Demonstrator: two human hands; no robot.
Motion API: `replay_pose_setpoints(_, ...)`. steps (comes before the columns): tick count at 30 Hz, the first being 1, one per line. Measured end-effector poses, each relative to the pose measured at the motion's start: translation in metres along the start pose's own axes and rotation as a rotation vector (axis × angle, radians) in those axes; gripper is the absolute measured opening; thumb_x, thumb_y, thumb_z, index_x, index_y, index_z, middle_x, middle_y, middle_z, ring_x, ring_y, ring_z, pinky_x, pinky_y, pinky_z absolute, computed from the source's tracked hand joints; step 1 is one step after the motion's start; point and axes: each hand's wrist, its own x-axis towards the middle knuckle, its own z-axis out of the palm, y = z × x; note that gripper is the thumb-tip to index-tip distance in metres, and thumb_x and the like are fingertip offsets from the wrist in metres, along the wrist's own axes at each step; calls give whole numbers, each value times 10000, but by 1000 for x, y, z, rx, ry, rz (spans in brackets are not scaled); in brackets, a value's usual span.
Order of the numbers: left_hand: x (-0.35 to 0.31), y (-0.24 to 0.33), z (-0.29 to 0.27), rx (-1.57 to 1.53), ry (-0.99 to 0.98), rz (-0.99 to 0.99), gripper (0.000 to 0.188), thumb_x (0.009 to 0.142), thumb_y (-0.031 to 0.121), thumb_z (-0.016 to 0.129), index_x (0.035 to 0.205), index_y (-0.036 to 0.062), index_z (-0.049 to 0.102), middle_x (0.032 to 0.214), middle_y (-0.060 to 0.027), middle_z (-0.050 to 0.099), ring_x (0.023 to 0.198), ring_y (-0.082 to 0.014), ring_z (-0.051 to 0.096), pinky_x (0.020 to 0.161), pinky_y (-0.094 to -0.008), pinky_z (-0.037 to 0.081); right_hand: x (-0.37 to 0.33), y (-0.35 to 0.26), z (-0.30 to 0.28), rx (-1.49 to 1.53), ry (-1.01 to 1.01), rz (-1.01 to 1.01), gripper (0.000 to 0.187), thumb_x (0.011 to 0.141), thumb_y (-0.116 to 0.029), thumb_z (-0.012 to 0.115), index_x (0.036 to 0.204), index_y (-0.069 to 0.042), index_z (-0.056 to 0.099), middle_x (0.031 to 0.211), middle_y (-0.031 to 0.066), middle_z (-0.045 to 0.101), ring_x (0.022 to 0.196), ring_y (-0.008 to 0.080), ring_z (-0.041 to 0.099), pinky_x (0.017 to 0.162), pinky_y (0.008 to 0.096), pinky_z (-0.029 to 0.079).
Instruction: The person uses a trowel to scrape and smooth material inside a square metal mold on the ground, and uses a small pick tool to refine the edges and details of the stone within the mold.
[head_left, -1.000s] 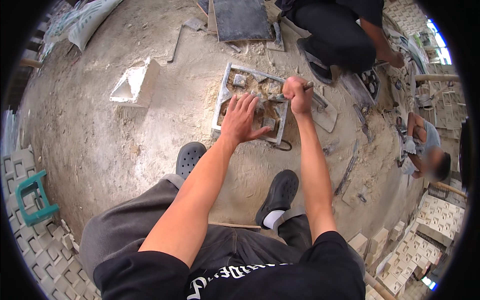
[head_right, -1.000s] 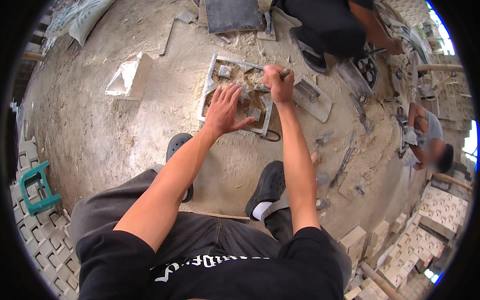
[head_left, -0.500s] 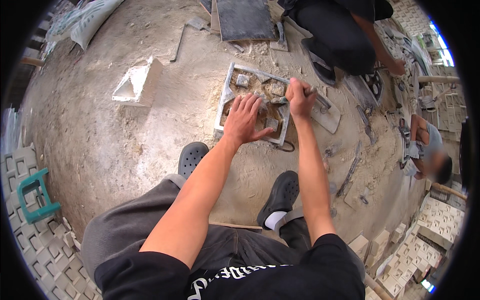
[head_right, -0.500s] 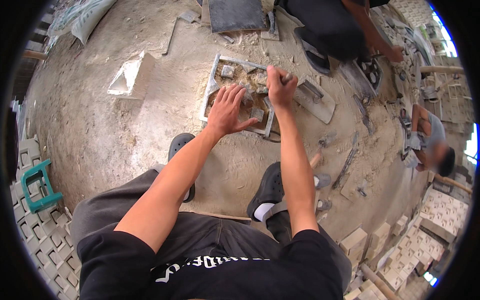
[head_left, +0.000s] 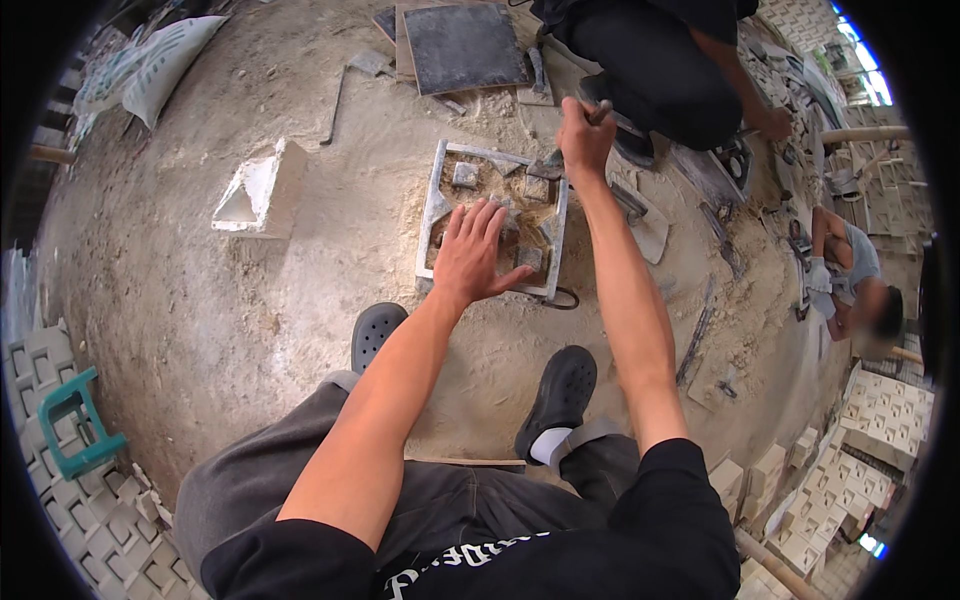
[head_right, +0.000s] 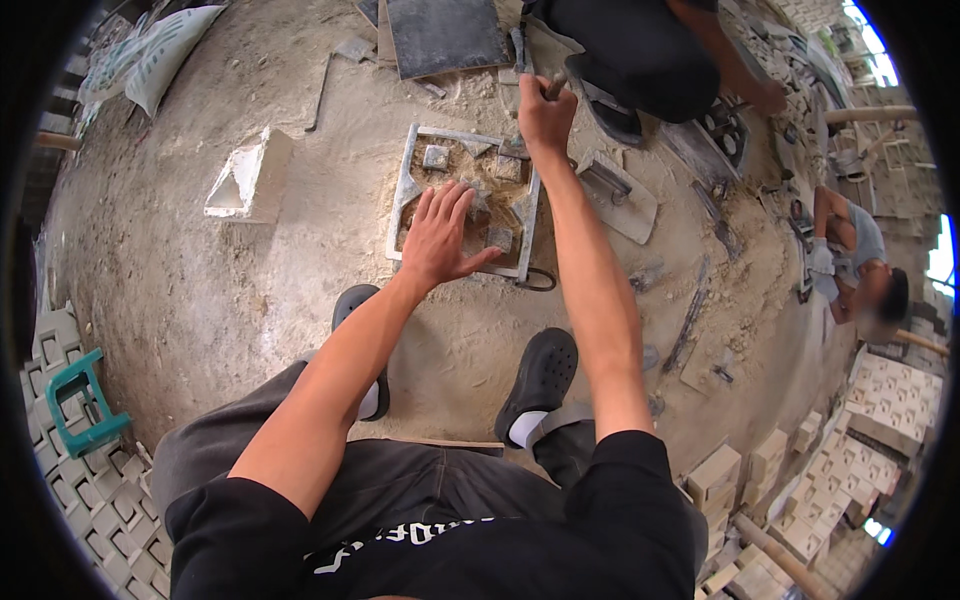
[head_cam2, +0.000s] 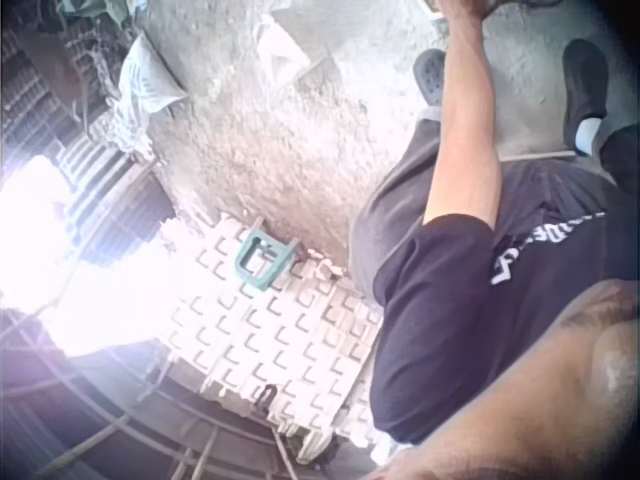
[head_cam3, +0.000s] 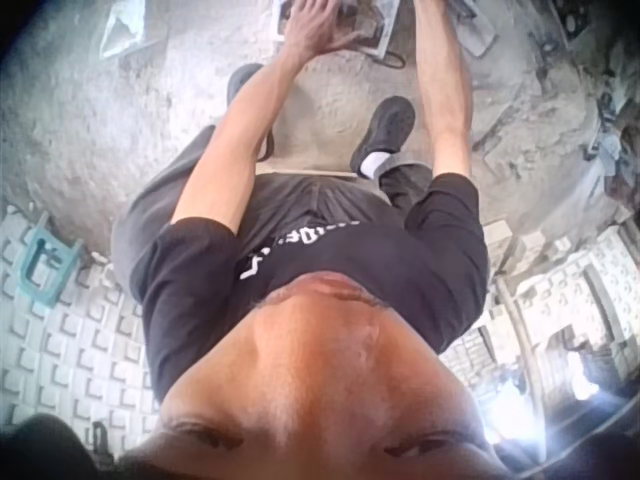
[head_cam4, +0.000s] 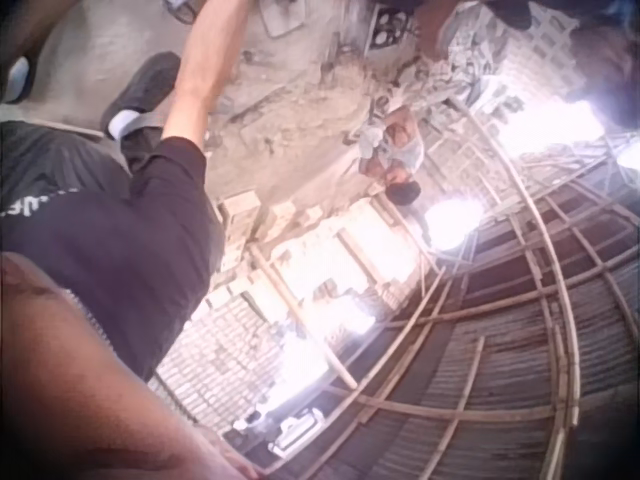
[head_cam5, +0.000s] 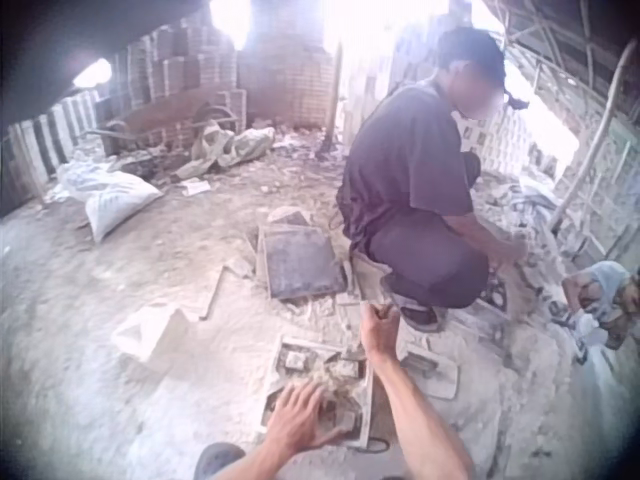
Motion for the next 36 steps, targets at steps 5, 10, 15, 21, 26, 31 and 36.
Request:
replay_pose_setpoints(5, 0, -12, -9, 33, -3, -7, 963, 807, 687, 627, 1423, -14, 388, 1456, -170, 423, 1433, -319, 312, 1205, -491, 195, 6, -89, 19, 244, 46, -25, 423, 881, -100, 624, 521, -133, 404, 465, -34, 412, 353, 70, 340, 364, 270, 241)
replay_pose_setpoints(10, 4, -3, -4, 11, 16, 8, 966, 807, 687, 627, 1425, -15, 386, 1457, -175, 422, 1431, -320, 315, 1204, -495, 197, -4, -8, 6, 144, 99, -61, 398, 875, -137, 619, 533, -100, 420, 481, -28, 426, 394, 65, 368, 397, 264, 257)
replay_pose_setpoints(15, -6, -10, -2, 30, 18, 12, 968, 813, 681, 626, 1433, -19, 381, 1457, -174, 426, 1430, -319, 318, 1203, -494, 199, -19, -12, 3, 157, 29, 69, 414, 886, -169, 618, 536, -103, 406, 500, -33, 425, 455, 66, 404, 441, 259, 292)
replay_pose_setpoints(21, -3, -11, -5, 64, 3, 0, 966, 814, 689, 621, 1433, -15, 390, 1460, -166, 428, 1427, -317, 322, 1200, -494, 204, -6, -112, -10, 395, 161, 87, 372, 918, -255, 577, 626, -125, 387, 559, -16, 364, 510, 114, 358, 533, 297, 335)
replay_pose_setpoints(26, 1, -6, -4, 49, 24, 4, 963, 809, 689, 626, 1425, -14, 398, 1457, -167, 430, 1425, -316, 327, 1201, -495, 201, -45, -39, -9, -69, 503, 128, 420, 929, -300, 600, 597, -77, 471, 539, 30, 503, 550, 121, 517, 546, 308, 399)
replay_pose_setpoints(31, -1, -6, -3, 31, 32, -10, 963, 802, 682, 637, 1420, -18, 400, 1462, -171, 429, 1422, -318, 334, 1203, -495, 202, -45, -37, -14, 68, 199, 59, 504, 939, -360, 606, 539, -87, 467, 498, 14, 506, 434, 112, 486, 443, 282, 369)
replay_pose_setpoints(36, -5, -11, -4, 45, 25, -9, 969, 806, 683, 631, 1425, -23, 392, 1460, -175, 433, 1424, -318, 331, 1205, -490, 200, -34, -110, -10, 175, 306, -38, 513, 933, -346, 597, 515, -105, 421, 461, 0, 473, 370, 109, 428, 398, 277, 340)
